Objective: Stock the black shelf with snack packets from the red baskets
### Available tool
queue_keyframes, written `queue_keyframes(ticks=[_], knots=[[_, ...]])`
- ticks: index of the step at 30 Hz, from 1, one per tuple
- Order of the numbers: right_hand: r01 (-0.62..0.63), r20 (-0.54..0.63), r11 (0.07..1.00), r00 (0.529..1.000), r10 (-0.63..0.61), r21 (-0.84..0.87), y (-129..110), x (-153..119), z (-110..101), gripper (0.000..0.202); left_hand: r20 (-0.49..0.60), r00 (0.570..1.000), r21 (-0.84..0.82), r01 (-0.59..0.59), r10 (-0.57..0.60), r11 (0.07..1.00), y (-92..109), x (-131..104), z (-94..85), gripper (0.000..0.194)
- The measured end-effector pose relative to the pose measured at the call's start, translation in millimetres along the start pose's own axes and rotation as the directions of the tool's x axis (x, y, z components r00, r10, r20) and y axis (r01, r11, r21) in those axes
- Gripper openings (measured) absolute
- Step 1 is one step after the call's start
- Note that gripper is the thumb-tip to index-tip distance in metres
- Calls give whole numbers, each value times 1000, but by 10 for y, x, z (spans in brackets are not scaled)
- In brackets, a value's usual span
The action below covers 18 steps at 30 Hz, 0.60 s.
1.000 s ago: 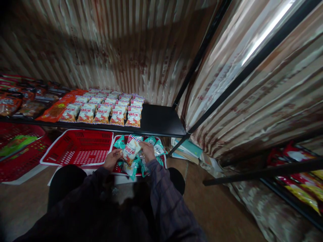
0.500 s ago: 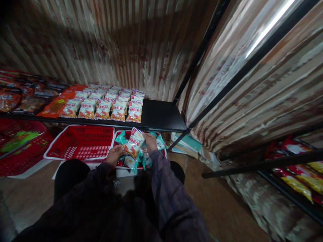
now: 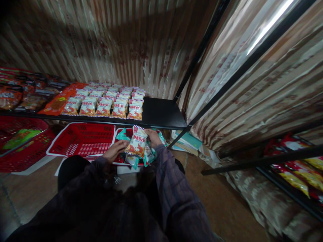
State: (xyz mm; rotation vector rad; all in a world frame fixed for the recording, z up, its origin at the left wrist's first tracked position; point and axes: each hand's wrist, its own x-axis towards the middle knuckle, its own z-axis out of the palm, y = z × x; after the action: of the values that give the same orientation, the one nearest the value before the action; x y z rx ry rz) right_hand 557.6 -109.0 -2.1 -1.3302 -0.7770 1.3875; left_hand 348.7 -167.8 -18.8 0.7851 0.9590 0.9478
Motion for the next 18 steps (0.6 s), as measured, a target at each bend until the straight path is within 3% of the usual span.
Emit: queue_keyframes(ticks=[4, 8, 12, 18], knots=[[0, 72, 1000, 997, 2, -29, -7, -53, 79, 23, 20, 1000, 52, 13, -14, 999, 177, 71, 114, 45], [27, 76, 999, 997, -24, -36, -29, -83, 173, 24, 24, 1000, -45, 17, -15, 999, 128, 118, 283, 48], [47, 55, 999, 997, -47, -4, -11, -222, 171, 31, -98, 994, -140, -51, 37, 989, 33, 178, 280, 42], [-95, 140, 995, 985, 100, -36, 227, -512, 98, 29, -276, 960, -241, -115, 45, 964, 90, 284, 153, 25]])
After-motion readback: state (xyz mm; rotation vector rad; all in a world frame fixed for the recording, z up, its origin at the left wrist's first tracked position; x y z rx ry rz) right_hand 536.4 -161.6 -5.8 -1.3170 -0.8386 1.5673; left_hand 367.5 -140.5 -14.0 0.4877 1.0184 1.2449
